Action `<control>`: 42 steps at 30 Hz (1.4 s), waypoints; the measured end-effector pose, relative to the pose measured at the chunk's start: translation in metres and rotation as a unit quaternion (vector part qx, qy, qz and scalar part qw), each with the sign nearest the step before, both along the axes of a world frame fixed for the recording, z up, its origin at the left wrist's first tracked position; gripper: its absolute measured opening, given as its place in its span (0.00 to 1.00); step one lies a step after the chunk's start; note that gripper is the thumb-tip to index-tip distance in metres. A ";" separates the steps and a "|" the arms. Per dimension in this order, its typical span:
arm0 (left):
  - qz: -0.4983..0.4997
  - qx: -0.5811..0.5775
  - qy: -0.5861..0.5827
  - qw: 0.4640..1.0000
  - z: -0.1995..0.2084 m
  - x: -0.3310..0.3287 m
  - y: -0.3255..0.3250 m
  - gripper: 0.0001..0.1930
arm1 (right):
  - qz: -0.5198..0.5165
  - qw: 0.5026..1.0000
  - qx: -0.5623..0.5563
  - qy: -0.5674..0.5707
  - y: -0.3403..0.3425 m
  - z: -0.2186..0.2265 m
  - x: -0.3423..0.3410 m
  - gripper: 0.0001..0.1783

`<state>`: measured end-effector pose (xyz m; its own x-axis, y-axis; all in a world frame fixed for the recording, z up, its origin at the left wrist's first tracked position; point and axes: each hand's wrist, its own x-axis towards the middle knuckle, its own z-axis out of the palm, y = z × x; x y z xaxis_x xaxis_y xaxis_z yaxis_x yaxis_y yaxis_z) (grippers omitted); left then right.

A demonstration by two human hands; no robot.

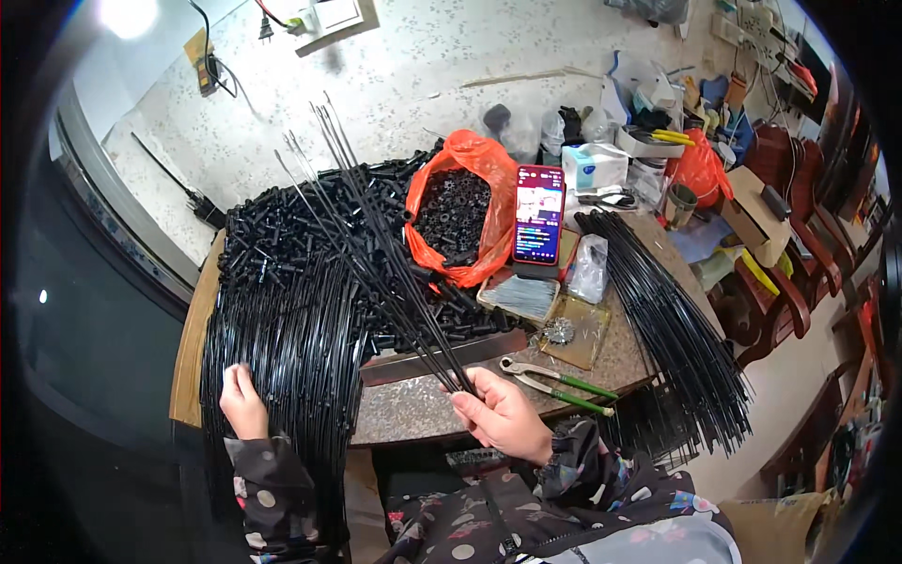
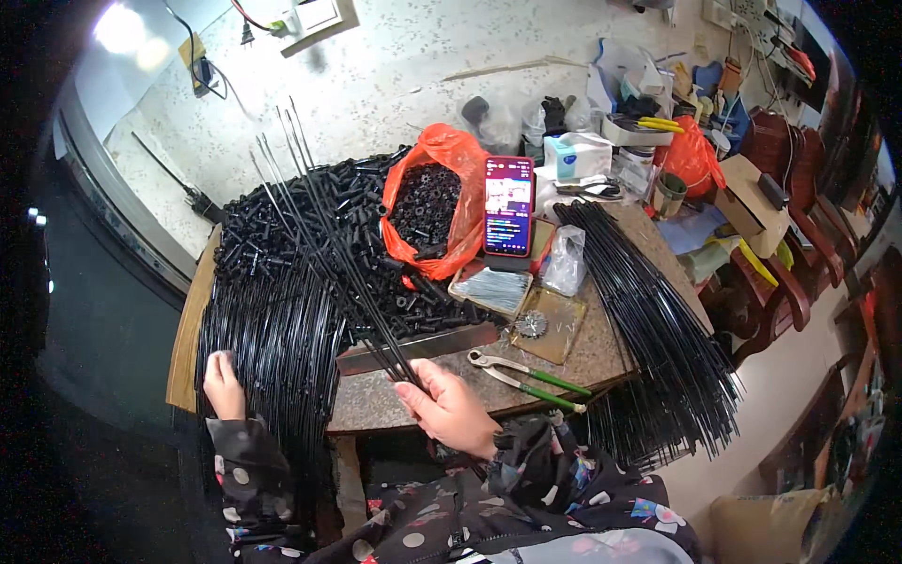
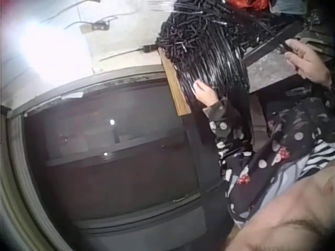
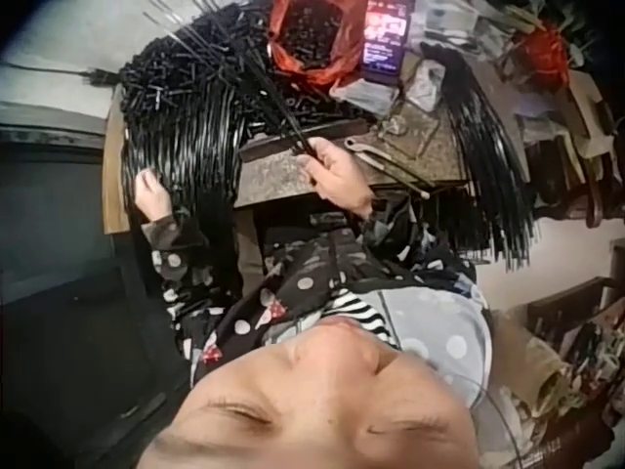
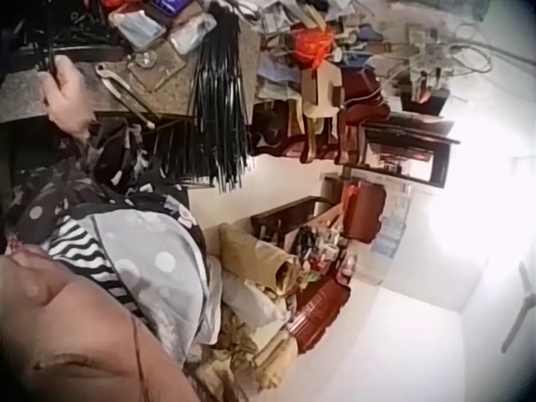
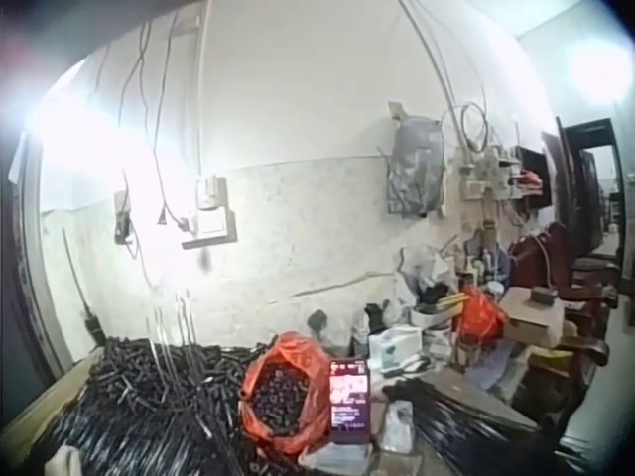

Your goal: Assembling and crimping connectors onto black cables at a workbench.

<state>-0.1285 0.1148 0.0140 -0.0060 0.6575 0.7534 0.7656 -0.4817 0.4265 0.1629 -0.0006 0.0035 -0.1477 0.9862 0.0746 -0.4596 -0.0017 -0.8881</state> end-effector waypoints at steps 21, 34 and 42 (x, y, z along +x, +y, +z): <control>-0.489 -0.423 -0.478 0.594 0.021 0.191 -0.030 0.13 | 0.037 0.925 -0.009 -0.379 -0.027 -0.085 0.024 0.17; -0.450 -0.397 -0.407 0.688 0.005 0.189 -0.048 0.09 | -0.176 0.969 0.078 -0.152 -0.011 -0.040 0.005 0.06; -0.424 -0.413 -0.480 0.647 0.005 0.195 -0.056 0.08 | -0.351 0.904 0.189 -0.154 0.006 0.019 0.027 0.06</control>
<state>0.0669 0.0584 0.0192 0.4166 0.9072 0.0582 -0.4340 0.1422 0.8896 0.1896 0.0049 0.0221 0.4330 0.7585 0.4870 0.0388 0.5241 -0.8508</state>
